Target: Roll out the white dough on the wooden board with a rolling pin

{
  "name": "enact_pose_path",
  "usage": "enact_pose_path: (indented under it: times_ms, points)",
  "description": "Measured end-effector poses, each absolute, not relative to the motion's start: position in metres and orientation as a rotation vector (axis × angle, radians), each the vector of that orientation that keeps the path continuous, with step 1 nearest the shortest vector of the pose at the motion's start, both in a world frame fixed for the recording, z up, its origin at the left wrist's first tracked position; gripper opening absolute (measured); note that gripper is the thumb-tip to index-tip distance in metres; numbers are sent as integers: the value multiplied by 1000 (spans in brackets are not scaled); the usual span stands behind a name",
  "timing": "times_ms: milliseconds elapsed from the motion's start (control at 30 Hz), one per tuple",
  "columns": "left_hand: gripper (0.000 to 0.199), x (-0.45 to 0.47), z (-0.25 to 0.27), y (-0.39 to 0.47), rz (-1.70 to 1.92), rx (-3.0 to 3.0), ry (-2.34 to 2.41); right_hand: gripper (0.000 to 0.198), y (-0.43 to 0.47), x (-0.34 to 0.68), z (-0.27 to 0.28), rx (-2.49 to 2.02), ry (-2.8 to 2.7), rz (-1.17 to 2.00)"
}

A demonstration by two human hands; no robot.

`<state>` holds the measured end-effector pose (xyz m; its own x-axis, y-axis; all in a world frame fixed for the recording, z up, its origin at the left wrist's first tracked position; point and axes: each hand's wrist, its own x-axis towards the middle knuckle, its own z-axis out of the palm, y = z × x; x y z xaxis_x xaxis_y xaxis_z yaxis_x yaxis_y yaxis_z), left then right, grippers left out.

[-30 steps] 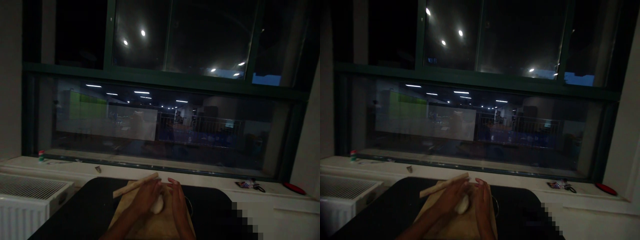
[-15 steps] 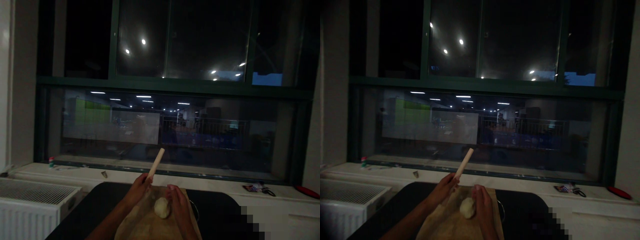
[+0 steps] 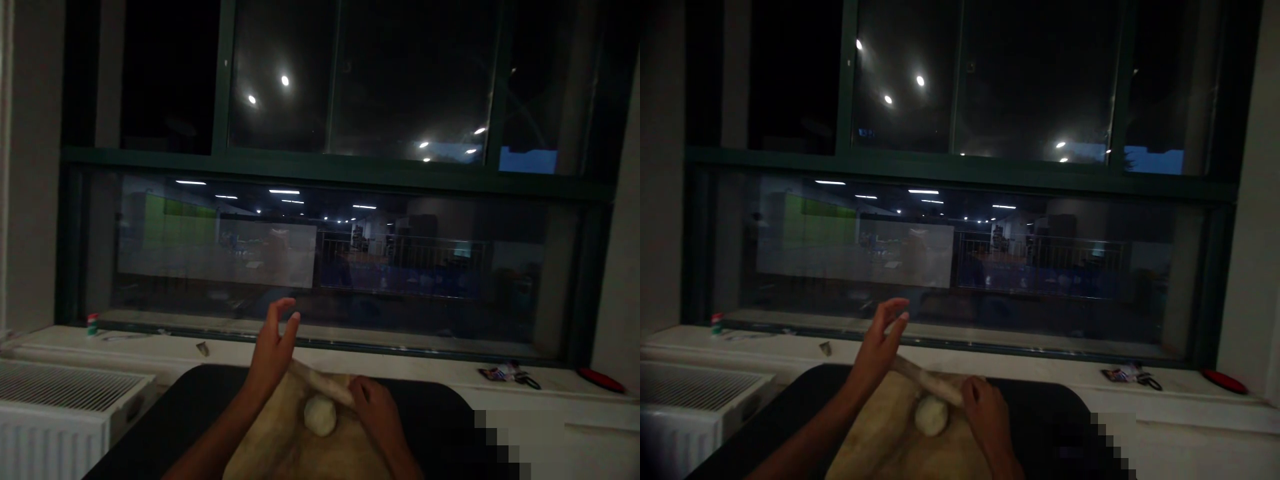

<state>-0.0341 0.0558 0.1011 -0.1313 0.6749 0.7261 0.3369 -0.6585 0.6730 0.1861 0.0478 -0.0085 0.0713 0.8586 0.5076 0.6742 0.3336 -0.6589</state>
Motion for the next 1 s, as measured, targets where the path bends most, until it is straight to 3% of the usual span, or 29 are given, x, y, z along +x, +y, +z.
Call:
enact_pose_path:
  times_ms: [200,400,633,1000]
  points:
    - [32,-28,61,69,867,2616,1686,34,47,175,-7,-1621,-1799,-5]
    - [32,-26,20,90,498,2645,1756,36,60,180,-14,-1787,-1853,-113]
    - [39,-34,4,70,468,2703,1653,38,50,176,-22,-1741,-1976,-358]
    - [50,-59,-27,22,675,2560,1550,43,21,172,-44,-1625,-1996,-236]
